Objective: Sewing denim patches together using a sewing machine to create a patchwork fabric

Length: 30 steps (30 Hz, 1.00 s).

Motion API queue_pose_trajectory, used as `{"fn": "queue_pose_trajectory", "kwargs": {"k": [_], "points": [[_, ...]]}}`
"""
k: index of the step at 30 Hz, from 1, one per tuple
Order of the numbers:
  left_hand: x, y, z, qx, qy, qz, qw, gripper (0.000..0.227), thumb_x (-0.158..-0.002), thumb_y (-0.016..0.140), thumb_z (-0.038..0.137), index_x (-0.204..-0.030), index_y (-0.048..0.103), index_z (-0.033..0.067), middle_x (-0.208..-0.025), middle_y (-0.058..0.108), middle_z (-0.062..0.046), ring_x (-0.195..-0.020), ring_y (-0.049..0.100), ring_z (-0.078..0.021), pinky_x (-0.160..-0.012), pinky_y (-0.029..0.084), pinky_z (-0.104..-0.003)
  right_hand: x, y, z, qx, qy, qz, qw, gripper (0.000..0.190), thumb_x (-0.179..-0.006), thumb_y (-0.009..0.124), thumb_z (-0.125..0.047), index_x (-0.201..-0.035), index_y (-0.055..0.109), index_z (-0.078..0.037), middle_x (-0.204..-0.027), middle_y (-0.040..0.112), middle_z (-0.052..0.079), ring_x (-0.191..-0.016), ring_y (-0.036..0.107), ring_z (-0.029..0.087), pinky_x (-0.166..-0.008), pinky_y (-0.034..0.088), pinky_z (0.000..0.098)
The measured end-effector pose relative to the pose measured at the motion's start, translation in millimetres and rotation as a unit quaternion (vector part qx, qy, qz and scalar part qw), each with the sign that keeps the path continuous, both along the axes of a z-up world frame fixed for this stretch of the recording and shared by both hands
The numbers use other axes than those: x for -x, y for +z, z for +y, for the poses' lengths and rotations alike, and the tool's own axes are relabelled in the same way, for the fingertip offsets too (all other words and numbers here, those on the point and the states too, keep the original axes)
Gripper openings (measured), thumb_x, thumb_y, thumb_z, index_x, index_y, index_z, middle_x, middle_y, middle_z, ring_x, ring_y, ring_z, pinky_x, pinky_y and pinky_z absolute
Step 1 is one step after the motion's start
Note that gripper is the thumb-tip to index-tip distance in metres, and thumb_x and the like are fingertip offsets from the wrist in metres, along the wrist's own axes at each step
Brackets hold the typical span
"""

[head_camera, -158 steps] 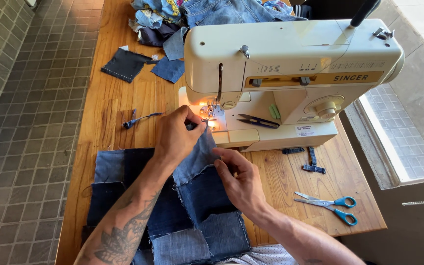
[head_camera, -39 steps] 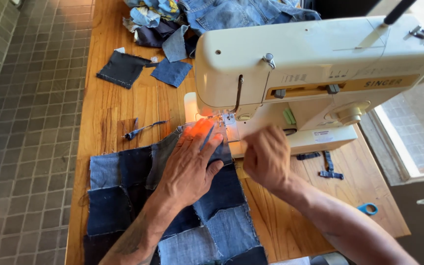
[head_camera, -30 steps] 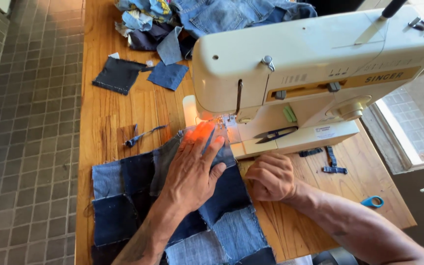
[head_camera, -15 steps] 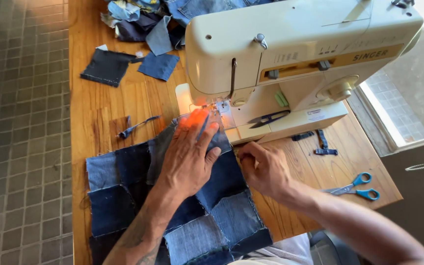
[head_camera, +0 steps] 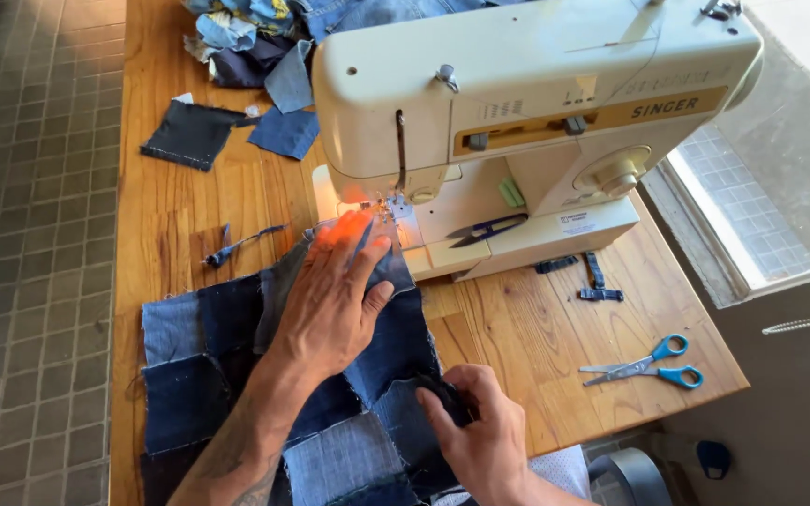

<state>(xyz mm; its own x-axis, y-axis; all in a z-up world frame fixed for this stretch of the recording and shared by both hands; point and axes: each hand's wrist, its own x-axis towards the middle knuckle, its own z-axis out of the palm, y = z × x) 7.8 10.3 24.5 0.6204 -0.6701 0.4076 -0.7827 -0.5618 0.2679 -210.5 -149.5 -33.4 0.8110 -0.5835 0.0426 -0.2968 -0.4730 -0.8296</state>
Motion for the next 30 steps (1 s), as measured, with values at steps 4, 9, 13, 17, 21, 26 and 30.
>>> {"fn": "queue_pose_trajectory", "kwargs": {"k": [4,9,13,17,21,26,30], "points": [[0,0,-1,0.008,-0.005,-0.006,1.000,0.048,-0.120,0.057,0.042,-0.157,0.062,0.0124,-0.182,0.047,-0.020,-0.169,0.044,-0.0456,-0.140,0.031,-0.064,3,-1,-10,0.005,0.014,0.007,1.000,0.038,-0.084,0.103,-0.045,-0.112,0.083,-0.029,-0.088,0.086,-0.012,-0.066,0.071,0.012,-0.070,0.064,0.0306],[0,-1,-1,-0.002,0.002,-0.015,1.000,0.050,-0.120,0.056,0.043,-0.160,0.060,0.0136,-0.182,0.047,-0.020,-0.167,0.046,-0.0446,-0.139,0.033,-0.063,-4,24,-18,0.043,0.080,-0.049,0.995,0.033,-0.088,0.100,-0.040,-0.111,0.082,-0.025,-0.115,0.084,-0.008,-0.058,0.064,0.012,-0.060,0.058,0.0319],[1,0,-2,-0.003,0.000,-0.005,1.000,0.050,-0.118,0.059,0.039,-0.160,0.062,0.0125,-0.181,0.048,-0.020,-0.164,0.049,-0.0451,-0.138,0.033,-0.062,-14,29,-28,-0.063,0.066,0.086,0.992,0.041,-0.085,0.104,-0.038,-0.120,0.088,-0.026,-0.103,0.081,-0.009,-0.055,0.056,0.008,-0.059,0.055,0.0299],[1,1,-2,-0.005,-0.004,0.003,1.000,0.050,-0.119,0.060,0.038,-0.160,0.062,0.0103,-0.183,0.046,-0.022,-0.170,0.041,-0.0447,-0.140,0.030,-0.063,-23,35,-35,-0.106,0.103,0.070,0.986,0.030,-0.088,0.103,-0.033,-0.113,0.090,-0.022,-0.106,0.075,-0.006,-0.052,0.065,0.006,-0.055,0.055,0.0279],[2,3,-1,0.007,-0.013,-0.009,1.000,0.049,-0.120,0.056,0.039,-0.160,0.061,0.0098,-0.181,0.048,-0.022,-0.169,0.044,-0.0451,-0.140,0.031,-0.063,-32,41,-37,-0.128,0.130,0.078,0.980,0.031,-0.090,0.102,-0.035,-0.118,0.095,-0.024,-0.100,0.070,-0.005,-0.053,0.058,0.007,-0.056,0.052,0.0282],[2,2,-2,0.002,-0.010,-0.009,1.000,0.049,-0.121,0.055,0.041,-0.159,0.061,0.0114,-0.183,0.046,-0.020,-0.169,0.044,-0.0452,-0.140,0.032,-0.064,-36,52,-33,-0.194,0.075,0.136,0.969,0.038,-0.091,0.103,-0.030,-0.127,0.090,-0.029,-0.085,0.066,-0.005,-0.058,0.050,0.008,-0.056,0.043,0.0289],[2,4,-2,0.004,-0.011,-0.005,1.000,0.048,-0.121,0.055,0.039,-0.160,0.060,0.0108,-0.183,0.045,-0.021,-0.171,0.041,-0.0444,-0.142,0.029,-0.063,-35,27,-33,-0.227,0.092,0.028,0.969,0.051,-0.092,0.101,-0.019,-0.140,0.087,-0.020,-0.094,0.062,-0.003,-0.057,0.045,0.006,-0.050,0.039,0.0249]]}}
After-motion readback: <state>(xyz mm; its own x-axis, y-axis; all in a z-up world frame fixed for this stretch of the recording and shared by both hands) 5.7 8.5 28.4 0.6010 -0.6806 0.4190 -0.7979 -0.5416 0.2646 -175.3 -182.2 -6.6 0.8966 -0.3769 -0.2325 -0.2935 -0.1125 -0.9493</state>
